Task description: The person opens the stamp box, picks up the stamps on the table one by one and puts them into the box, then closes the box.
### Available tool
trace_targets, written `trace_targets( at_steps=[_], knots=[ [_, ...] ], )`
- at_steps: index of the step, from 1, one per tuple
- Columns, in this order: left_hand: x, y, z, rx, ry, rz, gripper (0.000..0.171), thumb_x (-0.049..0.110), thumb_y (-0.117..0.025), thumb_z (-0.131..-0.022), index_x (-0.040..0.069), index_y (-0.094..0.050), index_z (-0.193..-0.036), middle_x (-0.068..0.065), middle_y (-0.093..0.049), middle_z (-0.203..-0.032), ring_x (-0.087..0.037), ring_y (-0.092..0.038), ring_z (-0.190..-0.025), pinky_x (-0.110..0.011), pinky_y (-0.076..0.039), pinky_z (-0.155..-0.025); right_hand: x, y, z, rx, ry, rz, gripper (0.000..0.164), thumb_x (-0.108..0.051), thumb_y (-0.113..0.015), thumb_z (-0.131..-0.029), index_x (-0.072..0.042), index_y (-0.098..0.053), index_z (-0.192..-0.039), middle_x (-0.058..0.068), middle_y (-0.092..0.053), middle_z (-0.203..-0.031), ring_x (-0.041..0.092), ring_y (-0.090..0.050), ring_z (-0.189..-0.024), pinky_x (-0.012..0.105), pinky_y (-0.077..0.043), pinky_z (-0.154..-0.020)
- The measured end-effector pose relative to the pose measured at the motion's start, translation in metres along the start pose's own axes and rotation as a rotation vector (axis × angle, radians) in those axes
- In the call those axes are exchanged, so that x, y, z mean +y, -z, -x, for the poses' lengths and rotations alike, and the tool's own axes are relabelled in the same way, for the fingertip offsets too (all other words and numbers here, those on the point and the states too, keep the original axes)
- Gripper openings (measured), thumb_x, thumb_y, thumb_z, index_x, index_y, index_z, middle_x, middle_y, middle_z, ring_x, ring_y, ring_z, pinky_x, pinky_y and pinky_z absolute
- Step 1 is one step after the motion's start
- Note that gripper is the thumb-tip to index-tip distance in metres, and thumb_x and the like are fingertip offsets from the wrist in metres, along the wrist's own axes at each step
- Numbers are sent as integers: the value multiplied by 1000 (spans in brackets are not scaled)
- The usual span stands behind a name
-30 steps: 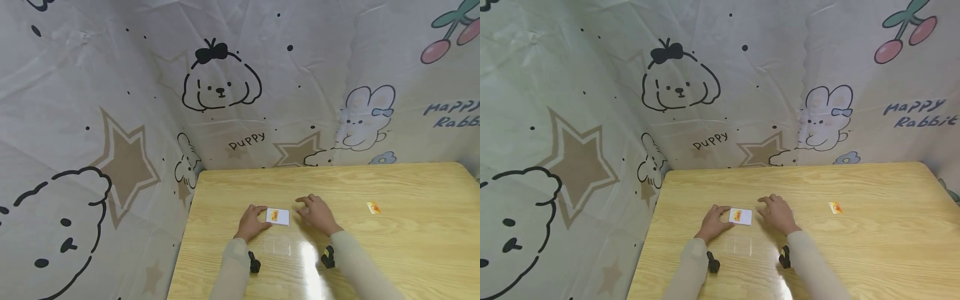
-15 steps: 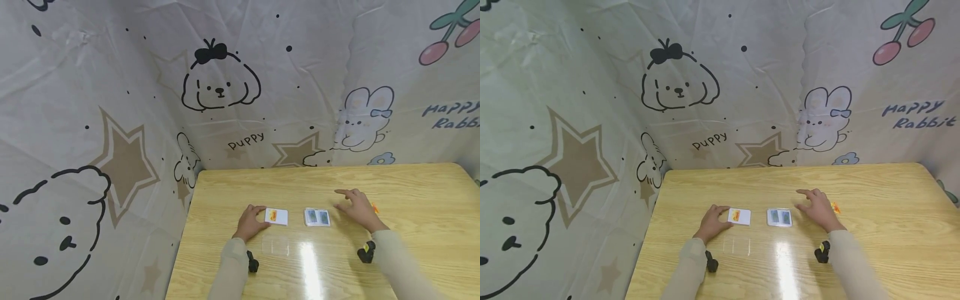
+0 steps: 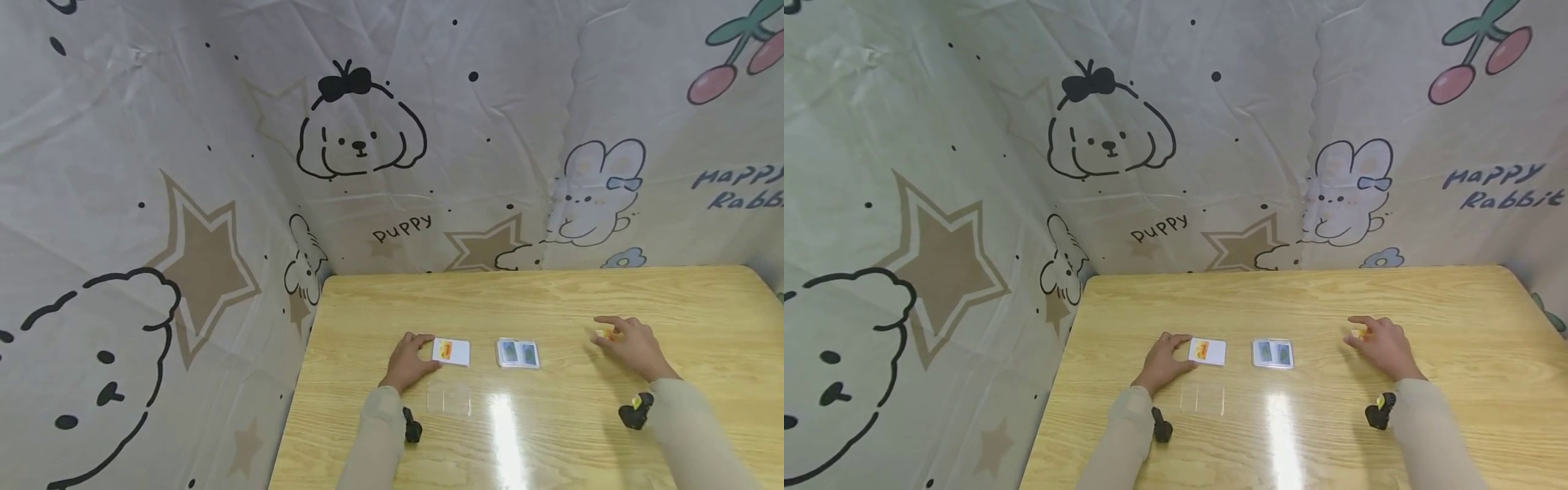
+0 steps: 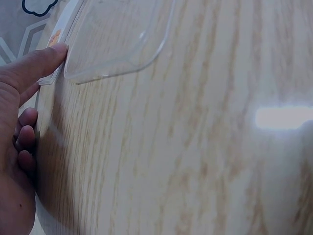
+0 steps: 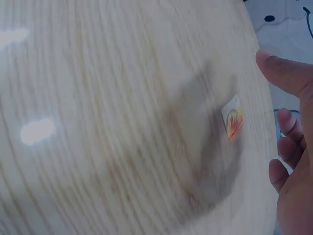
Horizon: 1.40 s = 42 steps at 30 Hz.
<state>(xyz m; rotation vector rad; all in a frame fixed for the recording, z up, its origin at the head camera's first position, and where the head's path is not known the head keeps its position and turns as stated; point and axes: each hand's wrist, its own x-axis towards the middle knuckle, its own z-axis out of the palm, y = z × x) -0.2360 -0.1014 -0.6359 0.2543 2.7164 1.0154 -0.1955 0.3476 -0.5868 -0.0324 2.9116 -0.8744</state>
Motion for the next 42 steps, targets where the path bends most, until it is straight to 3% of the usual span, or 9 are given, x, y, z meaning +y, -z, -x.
trace_targets(
  at_steps=[7,11,19,25,34,42],
  knots=[
    [1,0,-1,-1,4,-22,62,43,-80,-76,28,-58,-132,2,-52,-103,-10,-48,-87,-30,-43,-77,17,4,6,-5,-36,84,61,-42,-61,-92,1,-50,-133,41,-47,-117,58,-42,-103,58,-37,-70],
    [1,0,-1,-1,1,-18,62,43,-80,-76,27,-58,-132,2,-51,-103,-10,-47,-86,-28,-42,-76,27,6,10,-16,-48,109,62,-43,-61,-92,1,-48,-134,43,-46,-119,61,-41,-104,62,-37,-69],
    [2,2,0,7,-2,-27,62,42,-80,-76,26,-58,-132,2,-51,-103,-10,-47,-85,-28,-42,-76,43,5,12,-26,-89,21,69,-45,-59,-93,5,-43,-137,43,-44,-118,56,-37,-108,65,-33,-82],
    [5,4,1,9,-1,-27,61,41,-81,-76,25,-59,-131,1,-51,-102,-10,-47,-86,-28,-42,-77,53,7,14,-90,-142,-31,77,-49,-54,-95,7,-32,-143,49,-37,-122,61,-33,-109,70,-34,-82],
    [6,4,4,4,-3,-7,62,39,-81,-75,25,-59,-131,2,-49,-99,-10,-43,-81,-26,-40,-74,58,5,12,-152,-155,-42,80,-53,-52,-95,4,-29,-145,50,-32,-124,67,-38,-107,72,-38,-72],
    [3,4,3,7,-10,-27,62,41,-81,-75,27,-59,-131,4,-50,-99,-8,-43,-81,-24,-40,-74,46,2,0,-190,-140,-59,80,-57,-48,-95,-1,-28,-148,46,-33,-127,67,-37,-109,71,-36,-70]
  ],
)
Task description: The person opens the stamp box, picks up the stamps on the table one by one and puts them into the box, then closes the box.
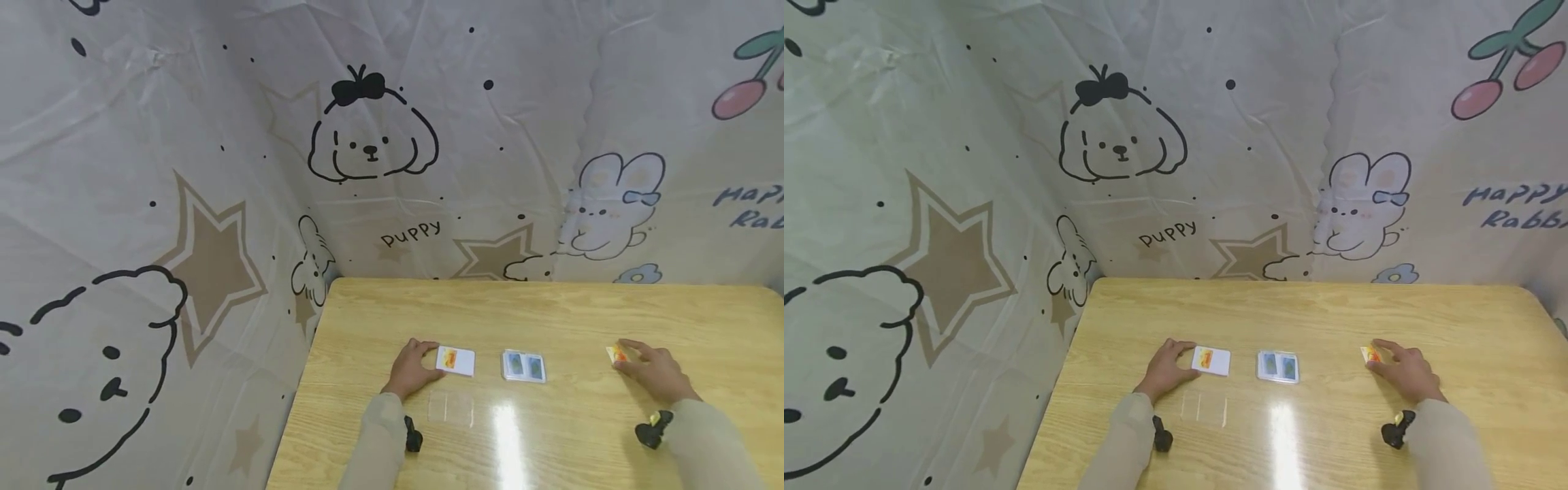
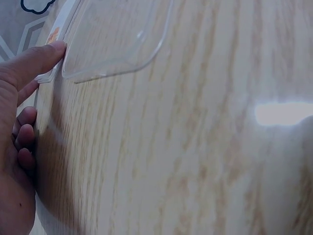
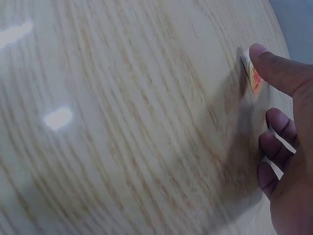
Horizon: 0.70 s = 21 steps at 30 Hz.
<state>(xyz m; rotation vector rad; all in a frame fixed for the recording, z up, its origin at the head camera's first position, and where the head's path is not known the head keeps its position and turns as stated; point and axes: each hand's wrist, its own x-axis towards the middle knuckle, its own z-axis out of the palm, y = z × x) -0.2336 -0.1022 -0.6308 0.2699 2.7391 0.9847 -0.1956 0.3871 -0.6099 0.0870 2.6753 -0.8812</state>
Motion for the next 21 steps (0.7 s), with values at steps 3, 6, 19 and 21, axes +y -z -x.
trace_targets(
  at_steps=[3,6,19,21],
  knots=[
    [-1,0,0,0,-4,1,62,40,-81,-76,26,-59,-131,4,-50,-98,-8,-43,-80,-25,-40,-73,-5,-1,-2,-14,-8,18,81,-60,-46,-94,-3,-28,-148,45,-33,-128,68,-35,-109,72,-36,-69],
    [-1,0,0,-4,-3,11,62,41,-80,-76,26,-58,-132,3,-50,-99,-8,-43,-80,-26,-41,-74,-7,0,-4,-14,-7,63,80,-60,-44,-95,-2,-29,-148,44,-36,-127,69,-37,-107,72,-37,-69],
    [-1,-1,0,-5,-3,9,62,41,-80,-76,26,-58,-132,3,-51,-101,-8,-44,-82,-26,-41,-74,-6,1,-5,-5,-3,102,76,-60,-46,-94,-3,-36,-144,42,-40,-124,66,-42,-104,66,-40,-67],
    [-2,-1,-1,-5,-3,6,62,41,-80,-76,26,-58,-132,3,-51,-101,-9,-44,-82,-26,-41,-74,-6,0,-5,2,6,105,75,-59,-46,-95,-3,-37,-143,43,-41,-124,67,-42,-104,67,-40,-66]
  ],
)
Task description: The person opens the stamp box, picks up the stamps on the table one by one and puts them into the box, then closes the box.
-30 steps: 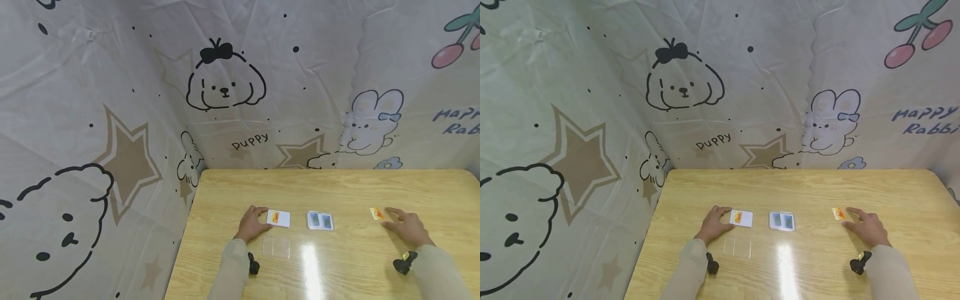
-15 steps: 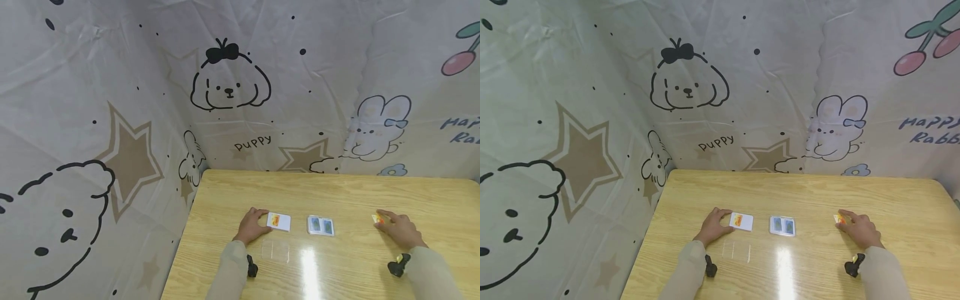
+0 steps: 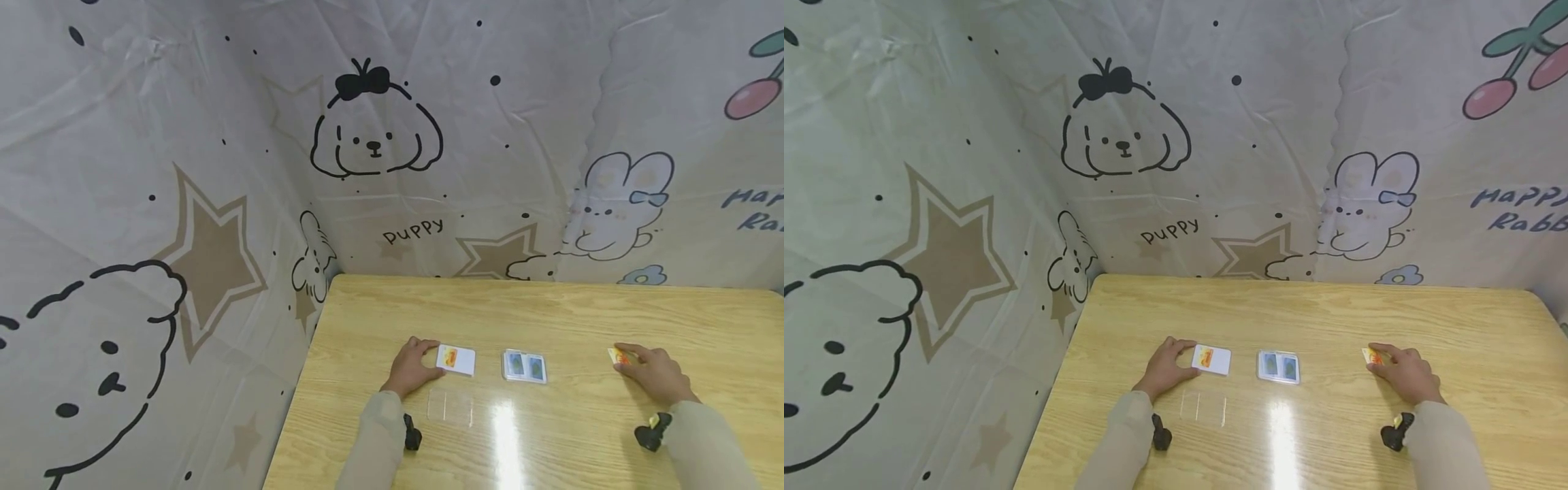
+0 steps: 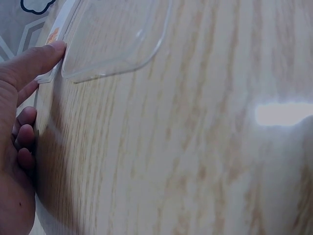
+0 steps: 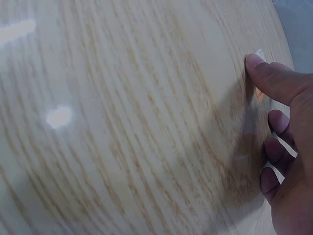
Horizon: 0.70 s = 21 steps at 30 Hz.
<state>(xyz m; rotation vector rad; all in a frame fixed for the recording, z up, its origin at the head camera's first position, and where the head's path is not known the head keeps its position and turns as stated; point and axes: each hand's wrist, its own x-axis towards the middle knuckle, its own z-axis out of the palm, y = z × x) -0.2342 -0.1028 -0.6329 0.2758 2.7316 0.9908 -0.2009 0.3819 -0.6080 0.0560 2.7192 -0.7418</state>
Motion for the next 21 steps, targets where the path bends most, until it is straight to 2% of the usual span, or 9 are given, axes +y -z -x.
trace_targets(
  at_steps=[9,15,21],
  knots=[
    [3,2,0,-6,11,-11,61,41,-79,-77,26,-58,-132,2,-52,-103,-9,-47,-85,-28,-42,-76,-2,-3,3,72,10,16,66,-53,-50,-95,-2,-46,-137,43,-48,-120,61,-48,-104,62,-42,-64],
    [4,1,0,-4,16,-4,61,41,-79,-77,27,-58,-132,2,-52,-103,-9,-46,-86,-28,-42,-77,3,-12,4,143,57,-39,60,-45,-55,-96,4,-50,-130,36,-54,-106,48,-54,-96,55,-44,-69],
    [2,-1,1,9,11,6,61,42,-80,-76,27,-58,-132,3,-52,-102,-9,-46,-85,-28,-42,-77,1,-18,5,157,81,-62,59,-43,-55,-96,6,-51,-128,36,-53,-107,46,-53,-97,56,-43,-74]
  ],
)
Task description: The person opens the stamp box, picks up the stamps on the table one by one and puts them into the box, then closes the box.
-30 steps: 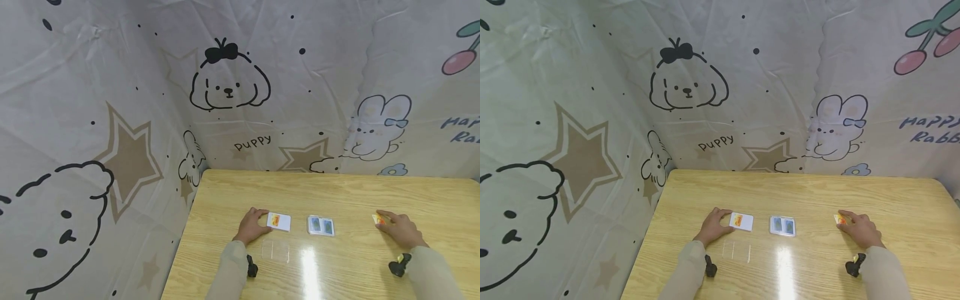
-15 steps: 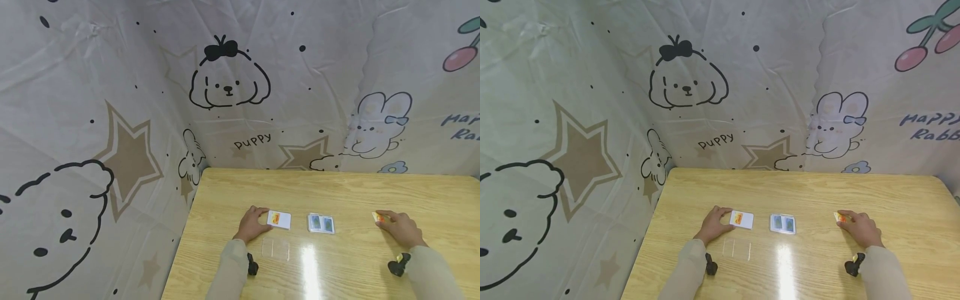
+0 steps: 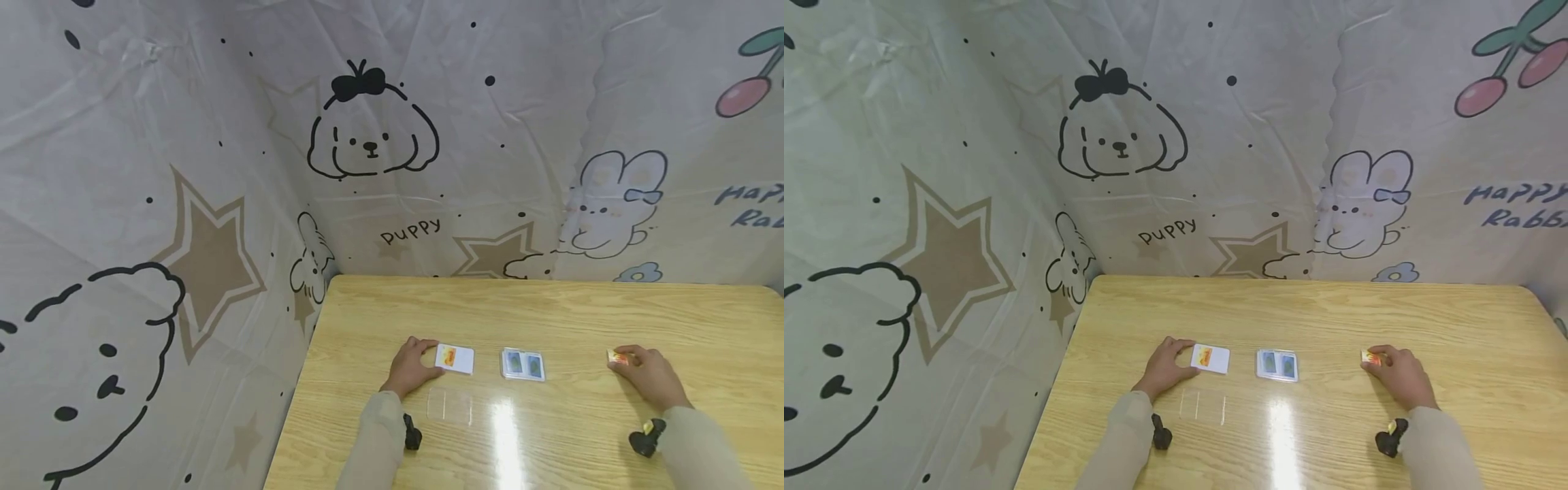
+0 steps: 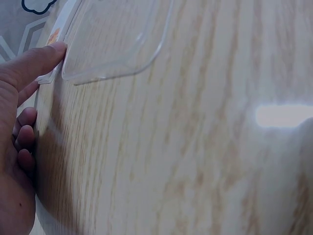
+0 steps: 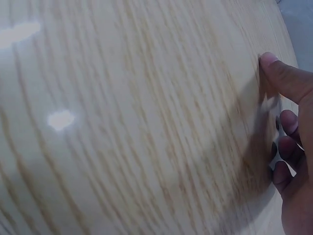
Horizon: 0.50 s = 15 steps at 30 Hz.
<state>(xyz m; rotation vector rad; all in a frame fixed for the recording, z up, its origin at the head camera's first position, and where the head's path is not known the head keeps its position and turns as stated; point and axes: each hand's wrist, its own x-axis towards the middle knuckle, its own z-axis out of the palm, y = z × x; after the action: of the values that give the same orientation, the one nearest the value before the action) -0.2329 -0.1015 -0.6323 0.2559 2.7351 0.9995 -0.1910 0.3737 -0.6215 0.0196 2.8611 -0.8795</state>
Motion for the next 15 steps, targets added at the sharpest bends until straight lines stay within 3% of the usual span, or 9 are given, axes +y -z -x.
trace_targets(
  at_steps=[7,15],
  knots=[
    [0,0,1,1,-1,10,61,41,-80,-76,26,-58,-132,3,-51,-101,-9,-45,-83,-28,-42,-76,-15,-1,3,34,20,-2,57,-40,-58,-96,8,-52,-126,35,-53,-108,45,-52,-97,57,-43,-76],
    [4,3,2,-10,11,11,61,41,-79,-77,26,-58,-132,2,-51,-102,-9,-45,-85,-29,-42,-77,-43,-6,4,116,83,26,49,-37,-61,-94,2,-58,-123,25,-56,-102,34,-54,-87,48,-44,-68]
  ],
)
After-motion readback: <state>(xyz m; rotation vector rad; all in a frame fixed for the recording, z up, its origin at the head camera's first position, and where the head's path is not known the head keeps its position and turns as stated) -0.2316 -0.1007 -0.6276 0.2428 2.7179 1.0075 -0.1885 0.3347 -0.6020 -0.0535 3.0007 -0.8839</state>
